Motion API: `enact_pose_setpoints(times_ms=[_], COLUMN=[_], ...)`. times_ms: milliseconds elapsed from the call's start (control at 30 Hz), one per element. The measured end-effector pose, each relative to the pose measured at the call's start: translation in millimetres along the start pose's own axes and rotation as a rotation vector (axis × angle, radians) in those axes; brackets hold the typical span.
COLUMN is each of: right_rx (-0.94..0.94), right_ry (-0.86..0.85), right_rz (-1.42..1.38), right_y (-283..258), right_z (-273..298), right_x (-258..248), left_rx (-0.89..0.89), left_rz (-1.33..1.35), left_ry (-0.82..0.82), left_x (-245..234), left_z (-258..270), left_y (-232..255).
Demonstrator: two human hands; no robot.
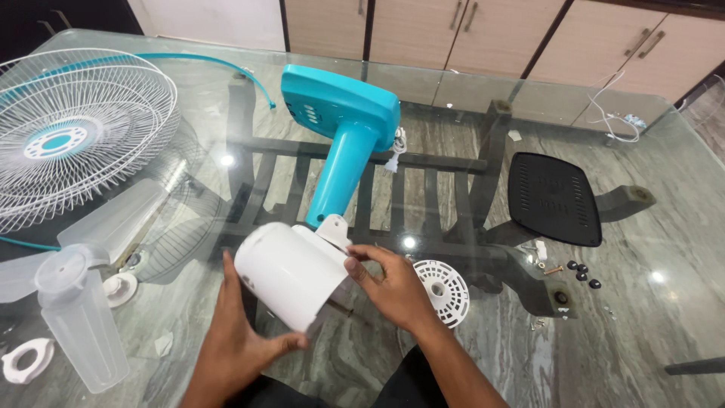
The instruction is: The person assembles a small electric fan by attaching the motor housing to the fan body using a screwdriver. They then fit the fan blade onto the motor shaft and secure it with a nut.
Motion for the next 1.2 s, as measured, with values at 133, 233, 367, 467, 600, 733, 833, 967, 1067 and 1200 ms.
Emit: enact_pose_setpoints(times_ms=[133,233,367,467,600,733,833,967,1067,1200], right_rx=[-0.002,-0.007,0.092,0.013,0.058,0.022,-0.020,-0.280,-0.428,0.040], right_ry=[-0.027,-0.043,-0.101,-0.098,-0.012,-0.010,0.053,0.270,0.425,0.507], right_rz=[-0.013,-0.098,-0.134,-0.202,-0.205,-0.247,-0.252,0.048,0.471,0.761], right_y=[8,11,19,13,15,12,12,-8,-26,-5], right_z=[6,10,14,13,17,17,16,16,22,25], right_x=[4,9,20,24,26,24,16,-14,-51,-104], left_rx=[-0.030,0.101,0.121,0.068,0.002,-0.141,-0.467,-0.356,-0.062,-0.038], left_rz=[0.004,0.268,0.446,0.519,0.490,0.318,0.048,-0.098,-0.279,-0.310], left_ry=[-0.180,-0.212,-0.163,-0.099,0.011,0.175,0.152,0.043,0.079,0.010], left_x=[-8,-13,-24,-31,-35,-32,-21,-6,-3,4], left_z=[-25,-38,-41,-35,-23,-5,25,47,52,52], left_y=[-23,-28,-41,-52,-67,-80,-88,-47,-2,16])
Point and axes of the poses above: each hand's wrist, its own z-axis away from the middle knuckle, its own x-axis out of the palm, y = z × x, the point moved 7 cm from there along -z, towards the middle knuckle, and after that the axes turned 14 degrees about -z, right-handed, at the moved point
